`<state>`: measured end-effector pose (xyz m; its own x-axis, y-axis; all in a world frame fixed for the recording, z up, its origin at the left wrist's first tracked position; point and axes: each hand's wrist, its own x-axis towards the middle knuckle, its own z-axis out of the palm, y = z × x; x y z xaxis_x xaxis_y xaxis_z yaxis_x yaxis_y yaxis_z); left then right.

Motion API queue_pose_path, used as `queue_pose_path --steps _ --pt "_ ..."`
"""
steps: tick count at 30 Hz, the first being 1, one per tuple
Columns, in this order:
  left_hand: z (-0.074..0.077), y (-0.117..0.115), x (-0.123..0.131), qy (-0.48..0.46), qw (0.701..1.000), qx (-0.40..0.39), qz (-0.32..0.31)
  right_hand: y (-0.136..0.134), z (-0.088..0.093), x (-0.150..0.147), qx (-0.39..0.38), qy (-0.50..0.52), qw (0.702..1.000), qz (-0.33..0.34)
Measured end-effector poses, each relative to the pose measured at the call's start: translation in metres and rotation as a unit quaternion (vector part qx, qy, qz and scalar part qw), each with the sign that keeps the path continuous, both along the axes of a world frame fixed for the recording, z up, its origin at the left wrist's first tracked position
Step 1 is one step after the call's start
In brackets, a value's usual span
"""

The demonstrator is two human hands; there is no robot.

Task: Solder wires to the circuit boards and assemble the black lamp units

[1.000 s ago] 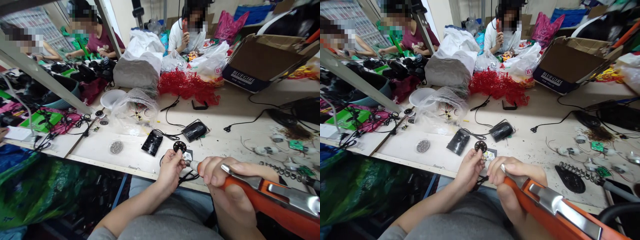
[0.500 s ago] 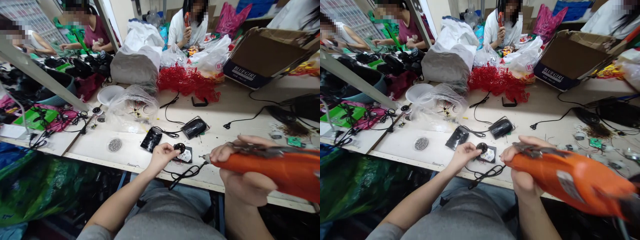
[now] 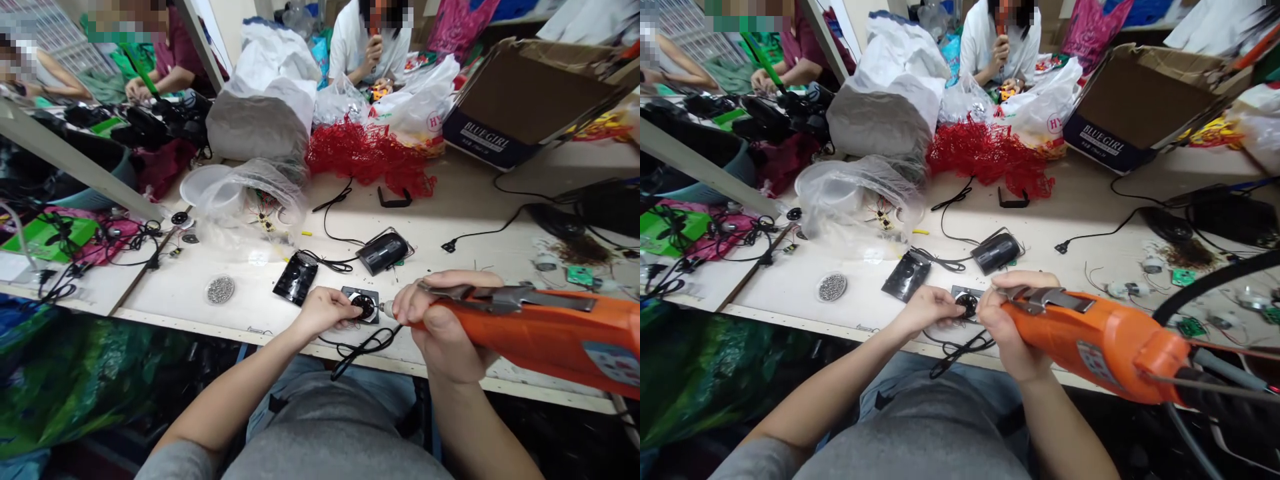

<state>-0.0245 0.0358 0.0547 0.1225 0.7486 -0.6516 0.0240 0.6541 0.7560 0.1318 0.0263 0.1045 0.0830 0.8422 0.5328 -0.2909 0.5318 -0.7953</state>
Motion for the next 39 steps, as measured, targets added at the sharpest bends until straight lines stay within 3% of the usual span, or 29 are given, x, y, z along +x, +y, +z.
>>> queue_pose_path --steps 6,12,16,26,39 --pt "0.006 -0.002 -0.001 -0.015 1.000 0.002 -0.003 0.001 -0.004 -0.002 -0.005 0.005 1.000 -0.007" --pt "-0.003 -0.006 -0.004 -0.070 0.995 0.074 0.003 -0.004 0.003 -0.002 0.011 0.003 1.000 -0.009" --pt "-0.009 -0.007 -0.003 -0.091 0.993 0.081 0.000 -0.005 0.005 -0.001 0.020 0.006 1.000 0.008" --pt "-0.018 -0.008 0.001 -0.109 0.990 0.089 -0.018 0.000 -0.011 -0.001 -0.010 -0.021 1.000 -0.008" --pt "-0.015 -0.010 0.002 -0.092 0.991 0.100 -0.006 0.003 -0.020 -0.005 -0.042 -0.013 0.999 0.001"
